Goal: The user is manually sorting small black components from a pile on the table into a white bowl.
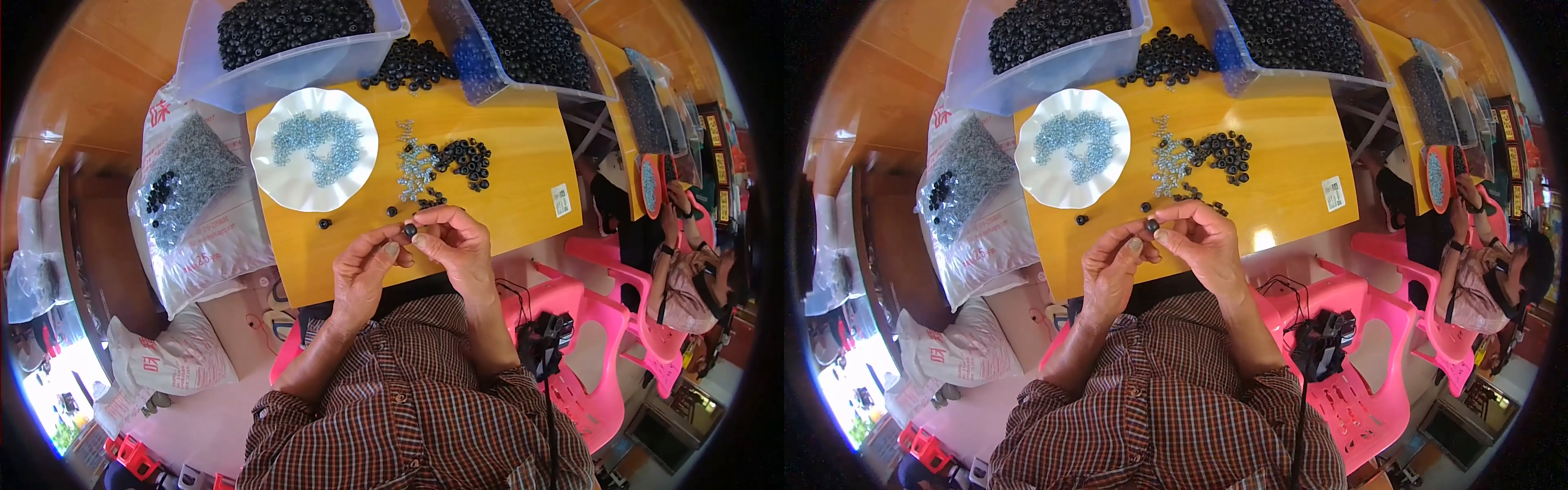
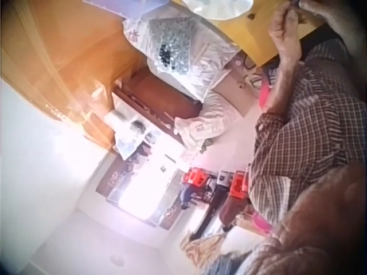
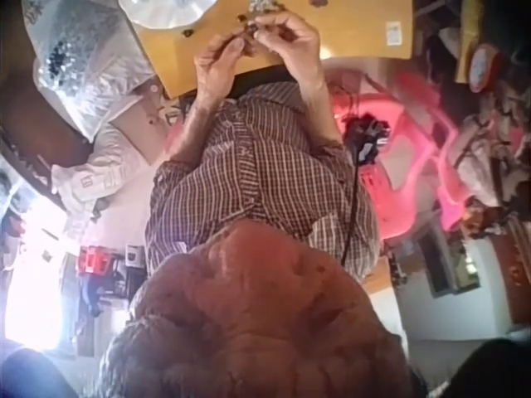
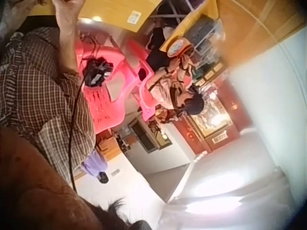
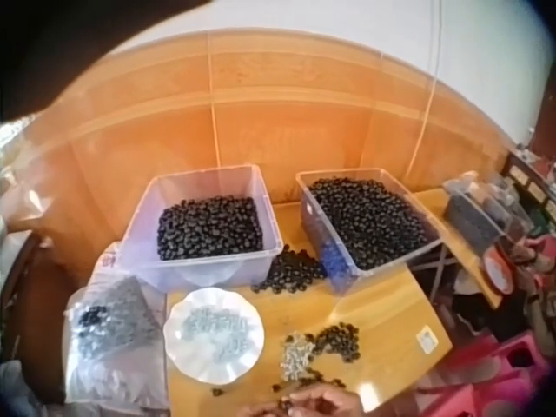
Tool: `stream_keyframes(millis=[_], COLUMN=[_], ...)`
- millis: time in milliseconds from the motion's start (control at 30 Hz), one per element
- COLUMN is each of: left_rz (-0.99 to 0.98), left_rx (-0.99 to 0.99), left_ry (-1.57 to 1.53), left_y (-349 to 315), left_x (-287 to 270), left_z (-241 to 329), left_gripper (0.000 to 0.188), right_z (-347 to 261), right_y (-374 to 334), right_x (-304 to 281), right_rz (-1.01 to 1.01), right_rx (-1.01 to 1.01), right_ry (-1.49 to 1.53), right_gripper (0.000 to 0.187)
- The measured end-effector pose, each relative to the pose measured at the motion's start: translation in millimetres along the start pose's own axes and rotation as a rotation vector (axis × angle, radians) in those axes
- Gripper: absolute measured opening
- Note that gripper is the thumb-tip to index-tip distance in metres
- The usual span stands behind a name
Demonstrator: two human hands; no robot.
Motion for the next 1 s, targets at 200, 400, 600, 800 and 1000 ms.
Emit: stream_keyframes(millis=[200,400,600,800,1000], left_rz=[0.029,0.036,0.004,-0.032,-0.054], left_rx=[-0.033,-0.046,-0.055,-0.042,-0.055], left_ry=[-0.147,-0.220,-0.322,-0.300,-0.280], left_y=[-3,-6,-5,-4,-4], left_x=[-8,-15,-17,-20,-24], left_z=[-1,-3,0,-7,-12], left_gripper=[0.026,0.023,0.021,0.021,0.022], right_z=[-9,-9,-7,-2,5], right_y=[-10,-17,-17,-16,-21], right_x=[19,32,33,35,31], right_rz=[-0.023,-0.002,0.012,0.006,0.004], right_rx=[-0.192,-0.310,-0.221,-0.333,-0.321], right_ry=[-0.268,-0.486,-0.385,-0.488,-0.567], right_gripper=[0.026,0.027,0.023,0.015,0.018])
Point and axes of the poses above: each hand's wrist, its own y-axis towards the middle knuckle, its own x-axis out of the palm, z = x × y, the point moved 2 cm from there along y, towards the middle knuckle, and after that the axes turned 2 degrees about y, right-handed, at the moved point
